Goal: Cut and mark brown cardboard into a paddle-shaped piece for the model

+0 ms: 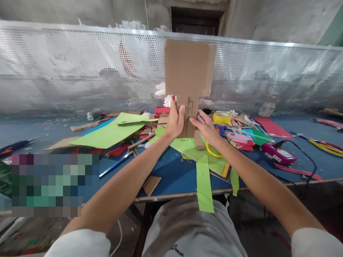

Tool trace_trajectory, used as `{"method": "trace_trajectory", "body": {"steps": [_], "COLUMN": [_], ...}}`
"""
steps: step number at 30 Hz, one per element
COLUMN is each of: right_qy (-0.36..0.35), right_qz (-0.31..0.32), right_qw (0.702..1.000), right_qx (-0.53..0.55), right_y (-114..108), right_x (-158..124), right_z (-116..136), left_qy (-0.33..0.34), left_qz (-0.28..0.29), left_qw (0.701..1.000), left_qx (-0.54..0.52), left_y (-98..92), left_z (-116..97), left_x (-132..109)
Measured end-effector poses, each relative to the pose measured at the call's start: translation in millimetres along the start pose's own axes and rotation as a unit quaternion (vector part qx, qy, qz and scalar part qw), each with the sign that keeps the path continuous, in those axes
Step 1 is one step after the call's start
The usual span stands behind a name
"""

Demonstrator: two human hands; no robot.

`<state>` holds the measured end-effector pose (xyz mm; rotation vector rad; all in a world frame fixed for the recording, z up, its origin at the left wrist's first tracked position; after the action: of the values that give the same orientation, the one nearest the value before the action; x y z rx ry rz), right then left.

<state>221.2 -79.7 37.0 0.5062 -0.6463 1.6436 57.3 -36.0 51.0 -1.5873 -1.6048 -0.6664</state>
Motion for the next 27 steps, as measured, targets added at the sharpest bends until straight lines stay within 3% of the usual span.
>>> {"method": "trace_trajectory", "body": {"steps": [5, 18, 20, 24, 27], "right_qy": [-0.079, -0.094, -0.097, -0.136, -0.186], "right_qz": [-0.040, -0.030, -0.050, -0.155, -0.166], "right_qw": [0.995, 0.987, 0.983, 0.965, 0.951], "right_qx": [-0.046, -0.124, -0.145, -0.159, -0.183], "right_y": [-1.3, 1.9, -1.8, -16.5, -25.5], "right_x": [3.9, 3.3, 4.0, 3.4, 0.3], "right_z": [-1.2, -0.1, -3.0, 0.0, 12.2], "left_qy": [0.020, 0.006, 0.001, -0.045, -0.078], "left_qz": [0.049, 0.055, 0.046, 0.017, 0.005], "left_qw": [0.999, 0.998, 0.999, 0.999, 0.997], "left_qx": [0.013, 0.000, -0.009, -0.012, -0.010], "left_y": [3.9, 2.6, 2.0, -2.1, -4.3], "left_z": [-0.1, -1.2, 0.8, 10.6, 19.2], "left_x": [-4.8, -5.9, -4.1, 0.7, 2.4]}}
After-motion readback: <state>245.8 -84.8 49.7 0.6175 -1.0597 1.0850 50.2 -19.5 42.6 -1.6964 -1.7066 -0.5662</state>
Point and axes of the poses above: each hand's wrist, its own x-axis towards the middle knuckle, its own y-axis out of the palm, z = x × y, the point moved 1 cm from there along x, towards the middle knuckle, and after that the axes turned 7 degrees about -y, right-handed, at the moved point
